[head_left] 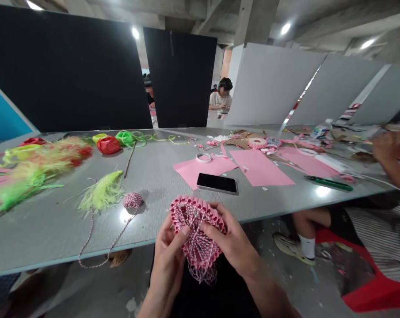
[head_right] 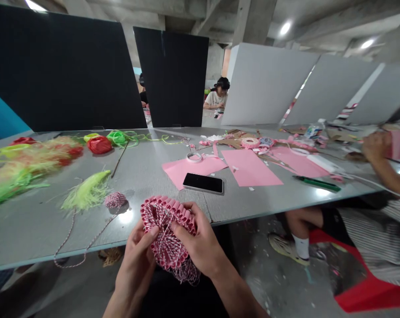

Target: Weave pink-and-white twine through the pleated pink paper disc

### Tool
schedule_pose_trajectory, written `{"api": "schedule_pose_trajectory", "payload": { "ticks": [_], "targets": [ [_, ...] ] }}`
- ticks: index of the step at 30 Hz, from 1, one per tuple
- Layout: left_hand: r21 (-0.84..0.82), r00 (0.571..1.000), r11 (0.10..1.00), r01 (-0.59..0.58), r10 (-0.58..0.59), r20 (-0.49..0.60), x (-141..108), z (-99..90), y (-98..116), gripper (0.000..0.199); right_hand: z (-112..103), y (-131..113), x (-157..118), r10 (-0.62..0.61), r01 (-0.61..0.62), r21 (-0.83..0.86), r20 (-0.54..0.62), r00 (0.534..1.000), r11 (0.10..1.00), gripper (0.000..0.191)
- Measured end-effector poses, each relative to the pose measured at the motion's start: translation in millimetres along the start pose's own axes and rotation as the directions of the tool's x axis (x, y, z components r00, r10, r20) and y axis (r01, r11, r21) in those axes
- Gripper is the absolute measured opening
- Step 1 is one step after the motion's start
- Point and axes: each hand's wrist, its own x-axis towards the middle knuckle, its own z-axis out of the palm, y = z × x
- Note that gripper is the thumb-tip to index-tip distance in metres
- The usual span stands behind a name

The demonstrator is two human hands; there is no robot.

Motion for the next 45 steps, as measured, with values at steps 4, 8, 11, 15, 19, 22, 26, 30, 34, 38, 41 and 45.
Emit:
{"api": "schedule_pose_trajectory", "payload": {
  "ticks": [4, 8, 11, 15, 19, 22, 26, 30, 34, 38, 41, 45],
  "targets": [
    [0.057, 0.998, 0.997, -0.057, 0.059, -0.036, 0, 4.1, -2, 0.047, 4, -3, -1, -0.018, 0.017, -0.012, -0.032, 0.999, 1.000, 0.033],
    [0.046, 0.998, 0.998, -0.047, 0.049, -0.050, -3, 4.8, -2, 0.053, 4, -4, -1, -0.024, 0.024, -0.002, -0.012, 1.000, 1.000, 0.033],
    [-0.004, 1.000, 1.000, 0.011, -0.011, -0.024, -4, 1.2, 0, 0.056, 2, -3, -1, 0.001, -0.002, 0.025, 0.017, 1.000, 1.000, 0.032],
    [-0.062, 0.999, 0.997, 0.038, -0.039, -0.017, -5, -6.9, -1, 0.054, 1, -4, -3, 0.022, -0.023, 0.051, 0.030, 0.999, 0.998, 0.031],
    [-0.097, 1.000, 0.995, 0.030, -0.029, 0.011, -6, -12.7, -4, 0.053, 2, -6, -7, 0.025, -0.028, 0.070, 0.045, 0.999, 0.997, 0.035],
    [-0.077, 1.000, 0.997, 0.024, -0.023, 0.014, -6, -11.2, -3, 0.053, 2, -7, -7, 0.026, -0.031, 0.080, 0.056, 0.998, 0.996, 0.034],
    [-0.055, 0.999, 0.998, 0.031, -0.032, -0.005, -6, -3.2, 5, 0.057, 0, -4, -5, 0.031, -0.034, 0.110, 0.027, 0.999, 0.993, 0.032],
    [-0.048, 0.999, 0.999, 0.024, -0.025, -0.032, -8, 0.0, 12, 0.050, 0, -2, -1, 0.057, -0.061, 0.142, 0.032, 0.998, 0.988, 0.036],
    [-0.039, 0.999, 0.999, 0.022, -0.023, -0.033, -9, -2.1, 14, 0.051, 3, -1, 0, 0.062, -0.065, 0.148, 0.024, 0.998, 0.987, 0.038],
    [0.019, 1.000, 1.000, -0.014, 0.014, 0.020, -9, -0.1, 11, 0.061, 5, -1, -3, 0.066, -0.064, 0.145, -0.005, 0.998, 0.987, 0.035],
    [0.074, 1.000, 0.997, -0.019, 0.018, 0.010, -10, 3.0, 11, 0.062, 6, 1, -3, 0.066, -0.064, 0.147, -0.008, 0.998, 0.987, 0.034],
    [0.042, 1.000, 0.999, 0.021, -0.021, -0.008, -11, 3.2, 14, 0.062, 6, 4, -2, 0.070, -0.072, 0.163, 0.016, 0.997, 0.984, 0.032]
  ]
}}
